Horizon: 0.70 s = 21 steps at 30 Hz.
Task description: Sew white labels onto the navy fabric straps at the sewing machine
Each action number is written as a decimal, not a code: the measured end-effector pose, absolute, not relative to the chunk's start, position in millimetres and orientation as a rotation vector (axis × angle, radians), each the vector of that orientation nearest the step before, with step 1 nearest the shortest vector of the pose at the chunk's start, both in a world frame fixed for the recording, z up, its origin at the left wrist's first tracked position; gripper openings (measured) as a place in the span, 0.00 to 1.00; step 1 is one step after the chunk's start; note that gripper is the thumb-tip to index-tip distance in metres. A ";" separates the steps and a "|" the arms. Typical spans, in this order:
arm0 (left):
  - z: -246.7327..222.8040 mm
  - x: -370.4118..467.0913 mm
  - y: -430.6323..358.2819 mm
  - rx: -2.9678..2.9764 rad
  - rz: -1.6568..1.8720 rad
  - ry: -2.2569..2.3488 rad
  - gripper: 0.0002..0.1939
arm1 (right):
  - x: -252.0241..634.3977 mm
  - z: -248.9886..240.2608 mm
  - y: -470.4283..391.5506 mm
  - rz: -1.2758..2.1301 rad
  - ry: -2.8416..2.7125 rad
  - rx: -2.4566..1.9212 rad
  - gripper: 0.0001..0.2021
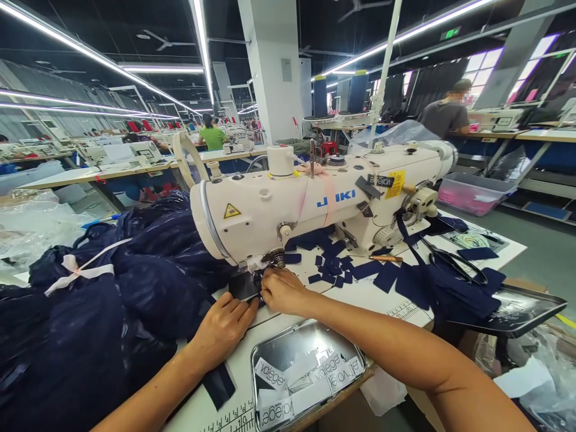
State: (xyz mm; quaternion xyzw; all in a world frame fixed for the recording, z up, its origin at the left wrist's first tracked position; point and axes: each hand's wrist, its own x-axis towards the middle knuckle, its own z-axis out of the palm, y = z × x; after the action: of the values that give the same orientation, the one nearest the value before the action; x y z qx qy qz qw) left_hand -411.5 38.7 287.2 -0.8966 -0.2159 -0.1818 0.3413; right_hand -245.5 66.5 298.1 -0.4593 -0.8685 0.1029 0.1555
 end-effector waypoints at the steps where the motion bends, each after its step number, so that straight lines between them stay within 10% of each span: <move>1: 286.8 -411.5 39.2 -2.342 -0.459 -0.561 0.14 | -245.6 297.9 66.5 0.292 -2.488 -1.318 0.07; 15: 283.4 -408.6 40.1 -2.499 -0.355 -0.725 0.12 | -233.0 292.8 59.4 0.518 -2.400 -1.152 0.07; 21: 284.2 -410.2 36.4 -2.542 -0.428 -0.886 0.13 | -239.9 292.9 35.1 -0.032 -2.666 -1.164 0.09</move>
State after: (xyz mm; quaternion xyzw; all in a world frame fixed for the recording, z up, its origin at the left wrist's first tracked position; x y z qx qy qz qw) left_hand -410.2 36.4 284.2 -0.9124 -0.3182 -0.1538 0.2065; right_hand -239.9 35.1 292.9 -0.3973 -0.9103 -0.0108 0.1160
